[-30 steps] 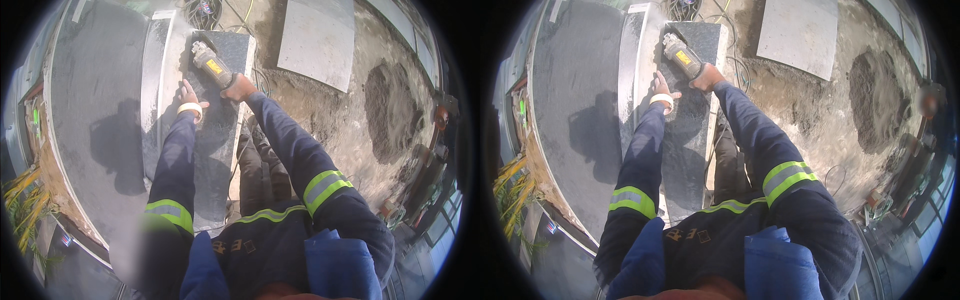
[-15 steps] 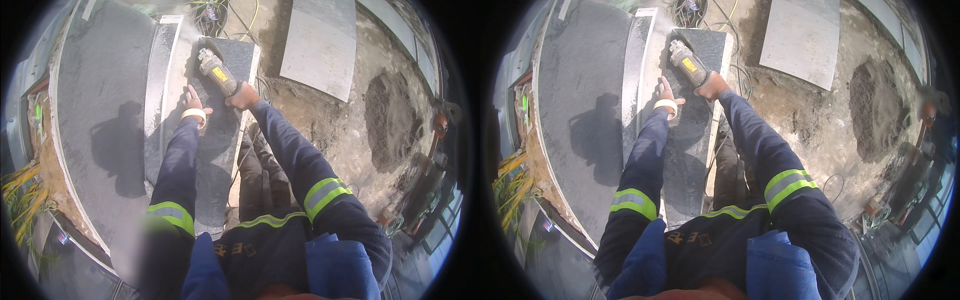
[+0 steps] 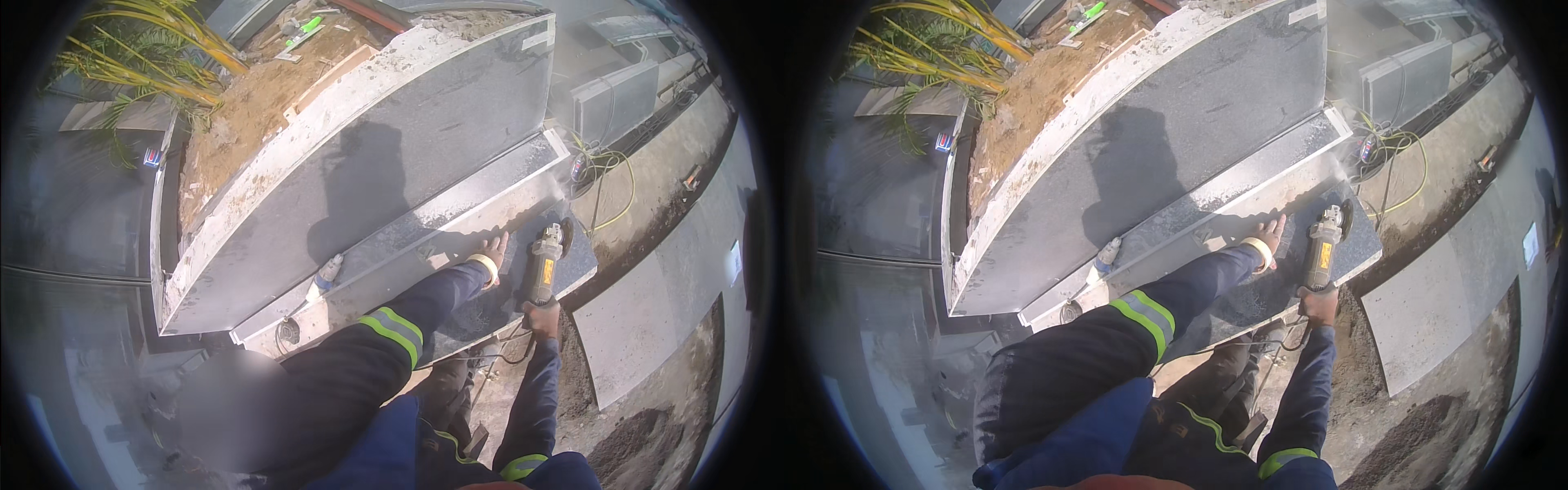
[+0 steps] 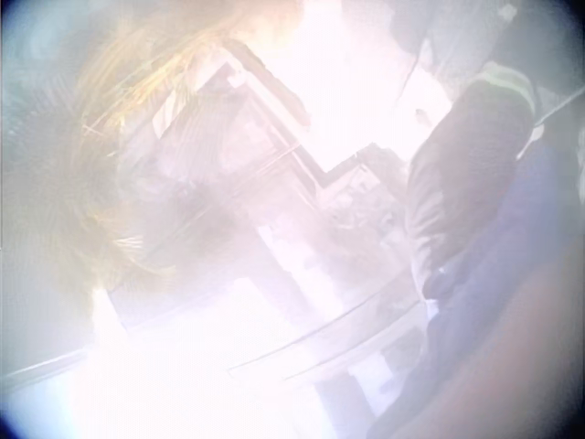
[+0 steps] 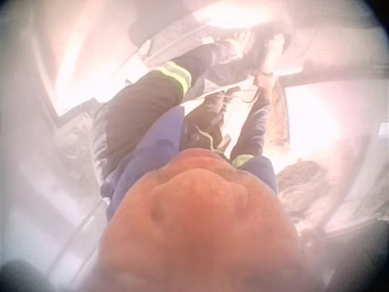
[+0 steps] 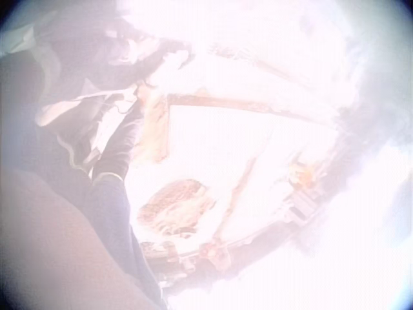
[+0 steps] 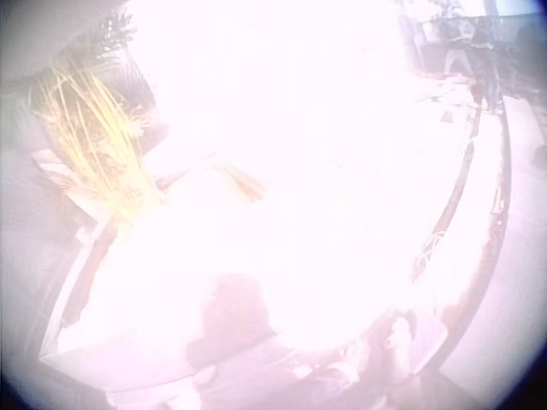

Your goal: The person uses an angle grinder to cut and shape large stone slabs on a construction site. They reposition the slabs and continue cutting along marked lines while other workers are visible nearby.

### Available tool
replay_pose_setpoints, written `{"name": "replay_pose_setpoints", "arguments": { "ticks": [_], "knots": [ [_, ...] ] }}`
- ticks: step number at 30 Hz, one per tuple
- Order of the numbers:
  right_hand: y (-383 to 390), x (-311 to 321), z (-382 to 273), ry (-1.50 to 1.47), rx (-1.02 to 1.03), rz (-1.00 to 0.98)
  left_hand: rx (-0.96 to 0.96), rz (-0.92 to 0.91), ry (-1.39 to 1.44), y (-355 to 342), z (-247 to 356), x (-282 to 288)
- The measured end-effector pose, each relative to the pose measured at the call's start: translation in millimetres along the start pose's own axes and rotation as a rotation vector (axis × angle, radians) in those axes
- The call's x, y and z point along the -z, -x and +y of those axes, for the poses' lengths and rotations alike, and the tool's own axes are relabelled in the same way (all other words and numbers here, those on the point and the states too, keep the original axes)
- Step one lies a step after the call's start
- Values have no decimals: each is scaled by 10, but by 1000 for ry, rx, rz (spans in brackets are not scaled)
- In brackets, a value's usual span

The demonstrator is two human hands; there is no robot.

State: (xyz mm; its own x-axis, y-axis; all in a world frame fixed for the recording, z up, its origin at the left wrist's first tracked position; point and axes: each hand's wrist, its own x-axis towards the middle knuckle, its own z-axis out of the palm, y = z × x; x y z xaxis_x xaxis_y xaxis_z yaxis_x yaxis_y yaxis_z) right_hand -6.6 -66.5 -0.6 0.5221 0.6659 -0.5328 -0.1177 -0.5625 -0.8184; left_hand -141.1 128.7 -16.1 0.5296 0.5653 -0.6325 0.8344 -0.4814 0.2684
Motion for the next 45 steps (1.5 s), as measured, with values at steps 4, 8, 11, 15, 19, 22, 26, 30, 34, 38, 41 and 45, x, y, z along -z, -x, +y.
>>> {"name": "replay_pose_setpoints", "arguments": {
  "ticks": [4, 8, 11, 15, 19, 22, 26, 30, 34, 38, 41, 45],
  "knots": [
    [-229, 19, -117, -3, -99, -46, 1, 1, 45, -22, -11, -81],
    [-139, 173, 89, -23, 41, -37, -27, 8, 51, -47, 87, -35],
    [207, 97, 284, -45, 72, -27, -2, -20, 48, 44, 23, -66],
    [71, -12, 172, -30, 73, -71, 22, -9, 33, 91, -31, -36],
    [-234, 7, -125, -20, -47, -41, -18, -7, 38, 103, 70, 121],
    [-310, 118, 84, 38, -32, -26, -29, -26, 53, 30, 113, 110],
    [196, 142, -120, 249, -65, 53, 23, -75, 6, -18, 41, 54],
    [151, 172, -150, 254, -95, -7, 36, -59, -22, -41, 77, 1],
    [-104, 126, -164, 245, -95, 41, -4, -33, -33, -69, 86, -43],
    [-4, 165, -285, 251, -181, -47, -2, -25, -54, -50, 35, -26],
    [315, 165, -202, 236, -144, 10, 24, -11, -43, 23, 85, -5],
    [393, 162, -141, 209, -158, 3, 30, 4, -71, 9, 64, -15]
  ]
}}
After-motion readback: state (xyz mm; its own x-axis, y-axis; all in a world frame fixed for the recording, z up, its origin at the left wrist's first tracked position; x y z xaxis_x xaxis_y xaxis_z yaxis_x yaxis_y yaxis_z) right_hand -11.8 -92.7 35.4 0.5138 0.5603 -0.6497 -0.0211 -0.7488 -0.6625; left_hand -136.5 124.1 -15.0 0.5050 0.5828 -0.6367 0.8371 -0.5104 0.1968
